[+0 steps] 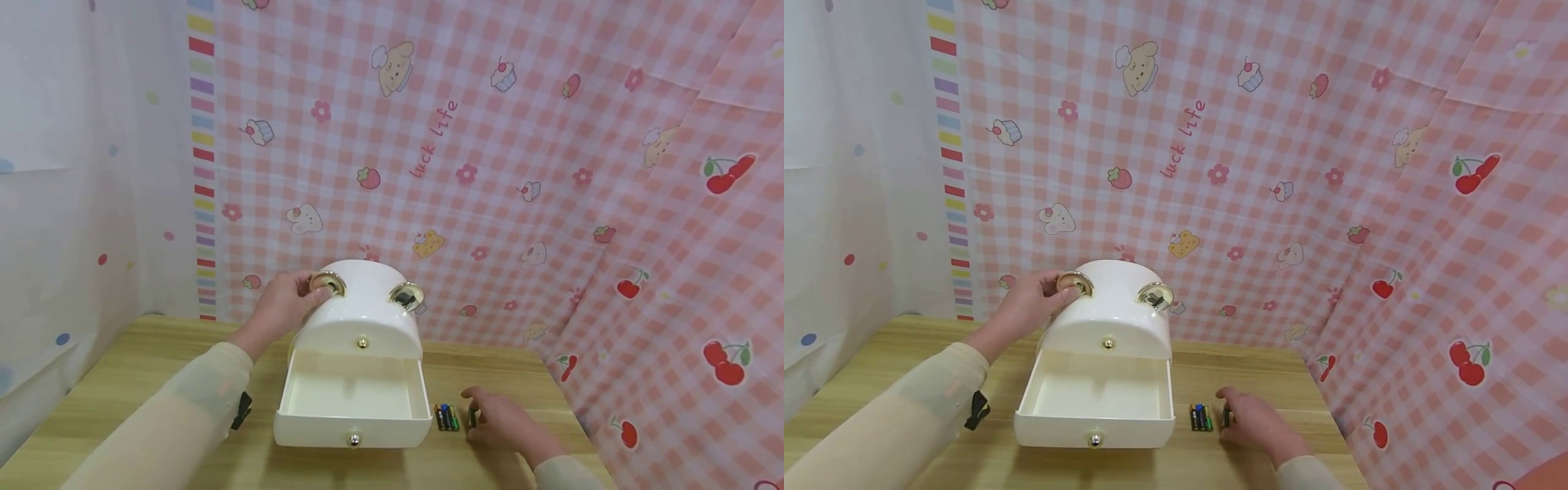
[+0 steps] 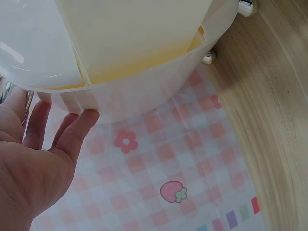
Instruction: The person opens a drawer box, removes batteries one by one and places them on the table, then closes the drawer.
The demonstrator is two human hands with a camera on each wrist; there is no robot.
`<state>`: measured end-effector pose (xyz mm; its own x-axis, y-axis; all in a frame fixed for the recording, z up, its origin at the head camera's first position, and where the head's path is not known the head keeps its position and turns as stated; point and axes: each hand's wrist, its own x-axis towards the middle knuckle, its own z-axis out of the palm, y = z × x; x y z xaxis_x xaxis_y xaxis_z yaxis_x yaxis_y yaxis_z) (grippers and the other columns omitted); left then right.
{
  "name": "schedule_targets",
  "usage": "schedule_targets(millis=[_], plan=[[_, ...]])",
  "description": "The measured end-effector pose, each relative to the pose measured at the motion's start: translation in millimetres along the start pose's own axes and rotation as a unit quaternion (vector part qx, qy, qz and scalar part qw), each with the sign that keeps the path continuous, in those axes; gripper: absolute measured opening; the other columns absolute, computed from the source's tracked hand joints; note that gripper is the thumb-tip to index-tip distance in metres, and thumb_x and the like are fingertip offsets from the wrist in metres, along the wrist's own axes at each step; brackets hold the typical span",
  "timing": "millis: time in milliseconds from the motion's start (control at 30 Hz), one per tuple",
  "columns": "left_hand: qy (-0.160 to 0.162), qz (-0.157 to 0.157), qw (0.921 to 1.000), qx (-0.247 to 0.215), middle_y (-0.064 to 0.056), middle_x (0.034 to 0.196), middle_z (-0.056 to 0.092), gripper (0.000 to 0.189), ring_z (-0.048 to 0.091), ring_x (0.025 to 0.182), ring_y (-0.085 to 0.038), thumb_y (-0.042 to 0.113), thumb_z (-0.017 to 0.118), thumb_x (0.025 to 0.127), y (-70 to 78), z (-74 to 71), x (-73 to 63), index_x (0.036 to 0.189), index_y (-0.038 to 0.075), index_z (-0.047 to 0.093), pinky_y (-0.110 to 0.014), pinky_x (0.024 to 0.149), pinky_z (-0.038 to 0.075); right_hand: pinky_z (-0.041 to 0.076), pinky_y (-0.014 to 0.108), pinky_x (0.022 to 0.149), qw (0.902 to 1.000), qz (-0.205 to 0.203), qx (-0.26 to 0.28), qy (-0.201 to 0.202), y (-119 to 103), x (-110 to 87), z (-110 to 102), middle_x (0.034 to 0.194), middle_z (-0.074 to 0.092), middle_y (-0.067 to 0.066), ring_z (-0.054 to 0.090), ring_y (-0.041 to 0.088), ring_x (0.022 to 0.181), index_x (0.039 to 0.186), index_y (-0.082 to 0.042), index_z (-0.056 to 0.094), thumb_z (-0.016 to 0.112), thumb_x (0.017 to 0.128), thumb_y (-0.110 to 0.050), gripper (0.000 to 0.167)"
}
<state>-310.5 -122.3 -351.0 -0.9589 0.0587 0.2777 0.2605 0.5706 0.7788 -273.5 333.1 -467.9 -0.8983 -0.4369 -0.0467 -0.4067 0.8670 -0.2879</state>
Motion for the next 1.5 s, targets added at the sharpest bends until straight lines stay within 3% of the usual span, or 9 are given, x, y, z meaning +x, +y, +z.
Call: schedule_targets(millis=[300,567,967,1500], plan=[[-0.004,-0.010,0.9999,-0.001,-0.010,0.099,0.074,0.029,0.063,0.083,-0.020,0.030,0.071,0.105,0.3,0.4,0.1,0.127,0.011,0.073,-0.029,0.069,0.051,0.058,0.034,0.074,0.9990,-0.042,0.016,0.002,4.2,6.5,11.5,0.113,0.075,0.014,0.068,0.016,0.082,0.135,-0.001,0.059,0.091,0.078,-0.005,0.065],[-0.001,-0.004,0.9999,0.012,-0.011,0.102,0.076,0.032,0.065,0.086,-0.021,0.031,0.070,0.106,0.1,-0.1,0.3,0.130,0.010,0.072,-0.029,0.070,0.052,0.056,0.031,0.073,0.9986,-0.028,0.043,-0.010,5.8,15.1,15.7,0.106,0.074,0.009,0.067,0.016,0.084,0.128,0.001,0.065,0.090,0.077,0.002,0.056],[0.001,0.001,1.0000,-0.001,-0.010,0.099,0.074,0.026,0.063,0.083,-0.020,0.030,0.071,0.105,-1.7,0.4,0.8,0.121,0.009,0.073,-0.029,0.068,0.051,0.057,0.031,0.072,0.9981,-0.030,0.053,-0.012,-0.6,19.8,15.9,0.093,0.074,0.008,0.068,0.014,0.081,0.126,0.003,0.066,0.091,0.075,0.003,0.057],[0.001,0.002,1.0000,-0.002,-0.010,0.098,0.074,0.025,0.063,0.082,-0.019,0.030,0.072,0.105,-2.8,0.6,1.3,0.120,0.010,0.073,-0.029,0.068,0.052,0.059,0.036,0.075,0.9984,-0.016,0.051,-0.020,-2.5,21.9,16.1,0.098,0.074,0.009,0.068,0.018,0.084,0.127,0.004,0.065,0.091,0.074,0.003,0.059]])
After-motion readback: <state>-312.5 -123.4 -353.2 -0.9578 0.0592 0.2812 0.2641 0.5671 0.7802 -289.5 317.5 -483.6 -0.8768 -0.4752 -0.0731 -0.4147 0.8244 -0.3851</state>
